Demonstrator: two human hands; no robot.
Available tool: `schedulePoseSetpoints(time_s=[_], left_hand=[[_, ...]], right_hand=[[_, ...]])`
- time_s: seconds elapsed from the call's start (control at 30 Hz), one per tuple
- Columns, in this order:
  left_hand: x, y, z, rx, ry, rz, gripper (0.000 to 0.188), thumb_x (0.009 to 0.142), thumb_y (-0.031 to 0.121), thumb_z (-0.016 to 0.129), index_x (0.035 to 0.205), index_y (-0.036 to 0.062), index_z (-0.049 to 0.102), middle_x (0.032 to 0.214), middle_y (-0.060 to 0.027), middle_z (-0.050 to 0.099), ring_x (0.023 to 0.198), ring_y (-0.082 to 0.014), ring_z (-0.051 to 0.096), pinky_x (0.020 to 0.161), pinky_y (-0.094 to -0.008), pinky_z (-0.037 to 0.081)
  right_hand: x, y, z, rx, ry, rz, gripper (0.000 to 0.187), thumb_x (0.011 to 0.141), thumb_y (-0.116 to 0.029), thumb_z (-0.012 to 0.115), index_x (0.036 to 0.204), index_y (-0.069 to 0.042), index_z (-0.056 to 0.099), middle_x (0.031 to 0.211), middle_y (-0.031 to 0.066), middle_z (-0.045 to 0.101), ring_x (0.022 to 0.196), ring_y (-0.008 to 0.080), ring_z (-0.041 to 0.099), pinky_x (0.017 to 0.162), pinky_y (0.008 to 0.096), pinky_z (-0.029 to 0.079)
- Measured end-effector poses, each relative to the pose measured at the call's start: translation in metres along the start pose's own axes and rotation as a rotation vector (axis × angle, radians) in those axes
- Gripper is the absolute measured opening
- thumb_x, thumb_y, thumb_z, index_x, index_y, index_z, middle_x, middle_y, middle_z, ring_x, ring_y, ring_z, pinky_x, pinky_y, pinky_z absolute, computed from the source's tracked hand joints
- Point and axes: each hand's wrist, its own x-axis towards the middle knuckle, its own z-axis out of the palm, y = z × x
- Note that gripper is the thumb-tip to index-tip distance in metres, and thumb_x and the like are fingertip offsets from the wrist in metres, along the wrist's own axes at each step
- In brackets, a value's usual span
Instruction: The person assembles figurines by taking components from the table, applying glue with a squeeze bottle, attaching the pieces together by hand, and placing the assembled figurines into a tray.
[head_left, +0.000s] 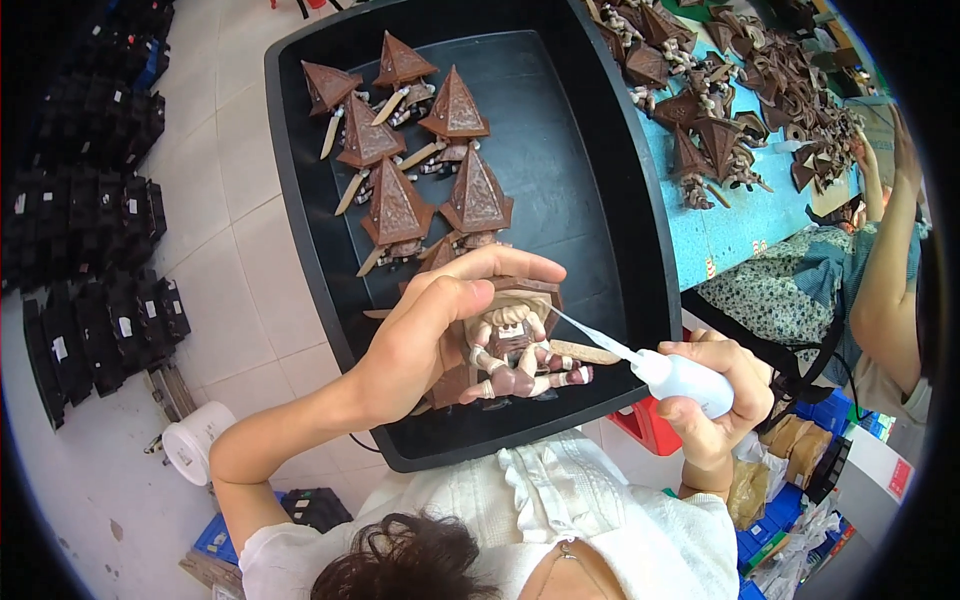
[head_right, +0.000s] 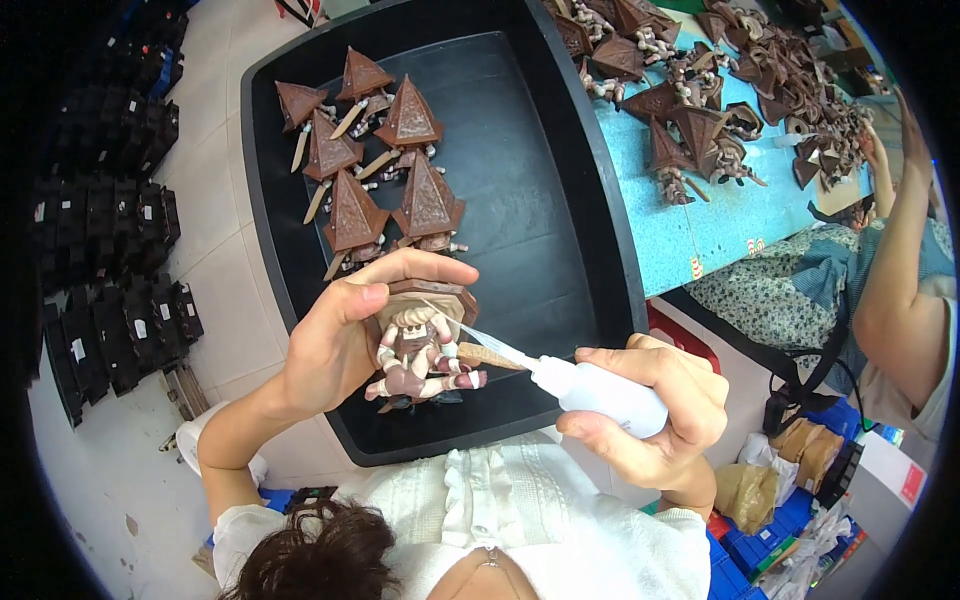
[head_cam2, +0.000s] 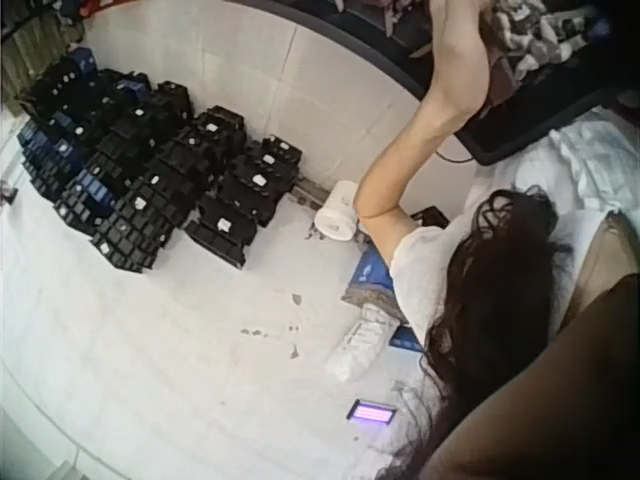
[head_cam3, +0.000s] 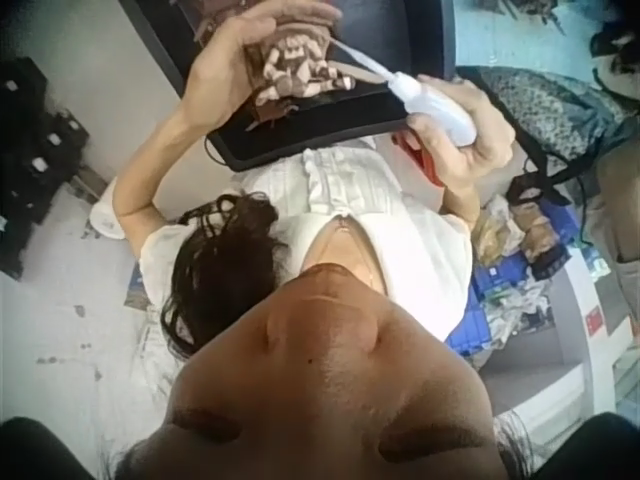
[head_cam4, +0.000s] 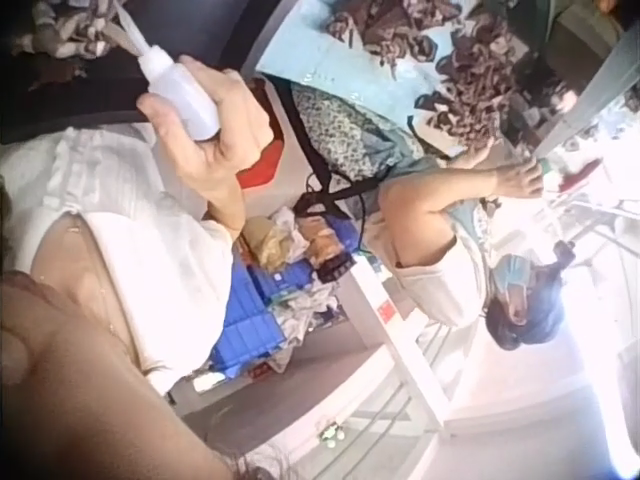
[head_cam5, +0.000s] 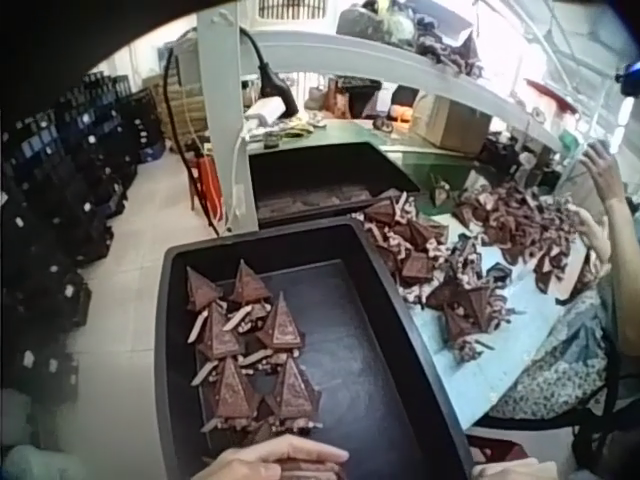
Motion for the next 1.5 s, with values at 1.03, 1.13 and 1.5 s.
schedulePoseSetpoints(time_s=[1.03,1.13,1.5], left_hand=[[-0.001,-0.003,0.008,-0.169,0.016,-0.229,0.057,0.097,0.041,0.034,0.13,-0.0022,0.048,0.11,-0.012,0.061,0.099,-0.0163,0.063,0.08,-0.028,0.056],[0.0,0.003,0.007,-0.192,0.026,-0.285,0.057,0.099,0.046,0.033,0.125,-0.001,0.052,0.106,-0.0113,0.063,0.093,-0.0155,0.066,0.074,-0.0252,0.057],[0.01,-0.012,0.002,-0.528,0.09,-0.219,0.031,0.097,0.027,0.052,0.119,0.0051,0.054,0.094,-0.0087,0.062,0.08,-0.0163,0.066,0.049,-0.0239,0.052]], right_hand=[[0.017,-0.011,-0.006,-0.106,-0.138,0.092,0.033,0.069,-0.02,0.082,0.081,0.007,0.066,0.069,0.0159,0.069,0.054,0.02,0.066,0.049,0.0265,0.049],[0.016,-0.009,-0.006,-0.084,-0.116,0.096,0.034,0.069,-0.022,0.081,0.081,0.007,0.067,0.069,0.016,0.069,0.054,0.0208,0.067,0.049,0.0265,0.049],[-0.016,0.033,-0.01,0.412,0.374,0.337,0.042,0.09,-0.028,0.063,0.094,0.013,0.056,0.066,0.0059,0.052,0.046,0.0035,0.036,0.042,0.0183,0.027]])
